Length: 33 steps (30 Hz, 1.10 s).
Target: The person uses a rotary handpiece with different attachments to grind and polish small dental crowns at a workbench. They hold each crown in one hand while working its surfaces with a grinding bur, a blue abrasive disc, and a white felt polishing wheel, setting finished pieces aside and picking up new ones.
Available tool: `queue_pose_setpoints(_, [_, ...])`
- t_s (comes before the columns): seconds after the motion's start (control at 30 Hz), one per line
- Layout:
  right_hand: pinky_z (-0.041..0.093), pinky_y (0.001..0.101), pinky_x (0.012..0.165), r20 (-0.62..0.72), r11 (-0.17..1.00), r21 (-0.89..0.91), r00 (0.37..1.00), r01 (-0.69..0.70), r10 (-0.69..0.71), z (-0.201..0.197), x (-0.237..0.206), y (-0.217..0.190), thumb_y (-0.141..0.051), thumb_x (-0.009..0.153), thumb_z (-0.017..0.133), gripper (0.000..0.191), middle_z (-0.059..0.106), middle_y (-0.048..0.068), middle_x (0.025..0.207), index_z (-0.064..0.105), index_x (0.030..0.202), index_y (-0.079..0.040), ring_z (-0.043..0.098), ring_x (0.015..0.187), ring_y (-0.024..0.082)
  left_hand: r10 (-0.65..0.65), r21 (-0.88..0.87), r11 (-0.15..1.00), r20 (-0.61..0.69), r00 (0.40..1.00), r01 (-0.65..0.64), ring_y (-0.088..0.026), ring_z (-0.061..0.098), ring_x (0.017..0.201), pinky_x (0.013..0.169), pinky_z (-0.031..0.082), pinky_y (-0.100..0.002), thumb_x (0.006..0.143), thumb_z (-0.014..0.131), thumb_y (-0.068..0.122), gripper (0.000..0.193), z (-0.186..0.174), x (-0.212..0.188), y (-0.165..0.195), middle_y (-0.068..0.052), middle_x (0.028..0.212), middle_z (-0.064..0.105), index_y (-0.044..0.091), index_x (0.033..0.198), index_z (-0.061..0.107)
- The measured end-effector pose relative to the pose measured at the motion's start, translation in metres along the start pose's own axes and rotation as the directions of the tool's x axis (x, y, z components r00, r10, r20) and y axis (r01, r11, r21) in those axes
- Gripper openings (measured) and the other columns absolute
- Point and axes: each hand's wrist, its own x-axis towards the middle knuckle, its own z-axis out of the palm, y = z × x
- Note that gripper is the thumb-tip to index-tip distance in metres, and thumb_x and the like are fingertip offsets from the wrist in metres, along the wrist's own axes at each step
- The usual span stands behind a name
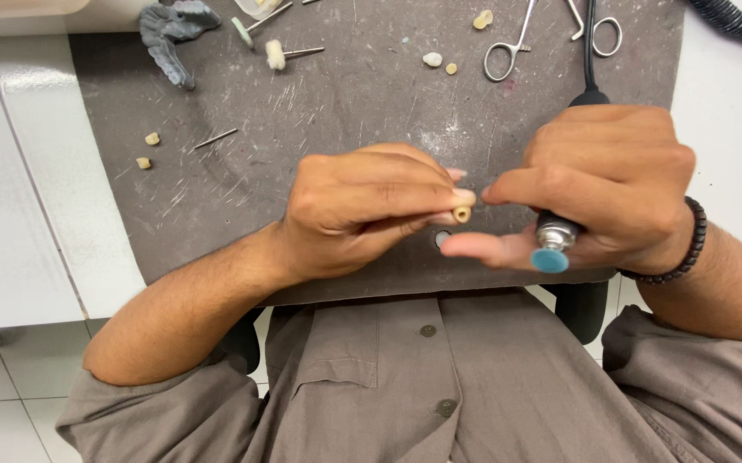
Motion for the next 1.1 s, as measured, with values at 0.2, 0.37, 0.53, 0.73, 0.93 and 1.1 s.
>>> queue_pose_setpoints(0.2, [0.04,0.0294,0.044,0.008,0.999,0.029,0.999,-0.043,0.042,0.002,0.001,-0.001,-0.008,0.079,0.092,0.028,0.056,0.004,0.053,0.072,0.094,0.003,0.057,0.047,0.016,0.229,0.392,0.893,0.03,0.973,-0.222,-0.03,0.072,0.113,0.107,0.062,-0.046,0.1,0.077,-0.003,0.029,-0.014,0.005,0.004,-0.016,0.119,0.071,-0.006,0.127,0.067])
queue_pose_setpoints(0.37, [0.042,0.03,0.046,0.006,0.994,0.056,0.996,-0.092,0.092,0.008,0.001,-0.003,-0.003,0.082,0.089,0.023,0.057,0.006,0.055,0.073,0.098,0.003,0.059,0.049,0.017,0.328,0.509,0.797,0.09,0.94,-0.326,-0.032,0.07,0.106,0.102,0.061,-0.051,0.092,0.078,-0.002,0.028,-0.021,0.013,0.011,-0.019,0.111,0.07,-0.009,0.117,0.068])
queue_pose_setpoints(0.53, [0.043,0.0313,0.047,0.025,0.99,0.072,0.992,-0.122,0.121,0.008,0.0,-0.003,-0.004,0.082,0.086,0.021,0.057,0.008,0.056,0.073,0.096,0.004,0.058,0.049,0.019,0.339,0.513,0.787,0.103,0.935,-0.342,-0.031,0.07,0.107,0.103,0.061,-0.05,0.093,0.078,-0.004,0.026,-0.023,0.018,0.015,-0.019,0.112,0.069,-0.009,0.117,0.069])
queue_pose_setpoints(0.73, [0.045,0.0292,0.046,0.034,0.986,0.119,0.993,-0.113,0.11,0.01,-0.002,-0.001,-0.007,0.081,0.084,0.02,0.058,0.006,0.055,0.073,0.093,0.003,0.06,0.049,0.017,0.19,0.288,0.938,0.03,0.981,-0.191,-0.03,0.072,0.103,0.1,0.063,-0.045,0.092,0.079,-0.002,0.025,-0.021,0.013,0.011,-0.014,0.11,0.07,-0.002,0.116,0.071])
queue_pose_setpoints(0.93, [0.046,0.0298,0.047,0.027,0.989,0.118,0.996,-0.088,0.085,0.009,-0.005,0.002,-0.008,0.082,0.082,0.017,0.058,0.007,0.055,0.072,0.09,0.003,0.061,0.05,0.018,0.082,0.21,0.975,-0.015,0.997,-0.077,-0.025,0.073,0.107,0.091,0.062,-0.033,0.101,0.084,0.007,0.026,-0.012,0.009,0.006,-0.01,0.115,0.071,0.003,0.124,0.071])
queue_pose_setpoints(1.1, [0.046,0.03,0.047,0.04,0.989,0.102,0.994,-0.108,0.105,0.008,-0.006,0.002,-0.008,0.082,0.082,0.017,0.058,0.007,0.056,0.072,0.09,0.003,0.061,0.05,0.018,0.129,0.285,0.951,-0.002,0.992,-0.123,-0.028,0.072,0.099,0.097,0.063,-0.042,0.093,0.083,0.003,0.026,-0.011,0.009,0.005,-0.013,0.108,0.071,0.0,0.115,0.07])
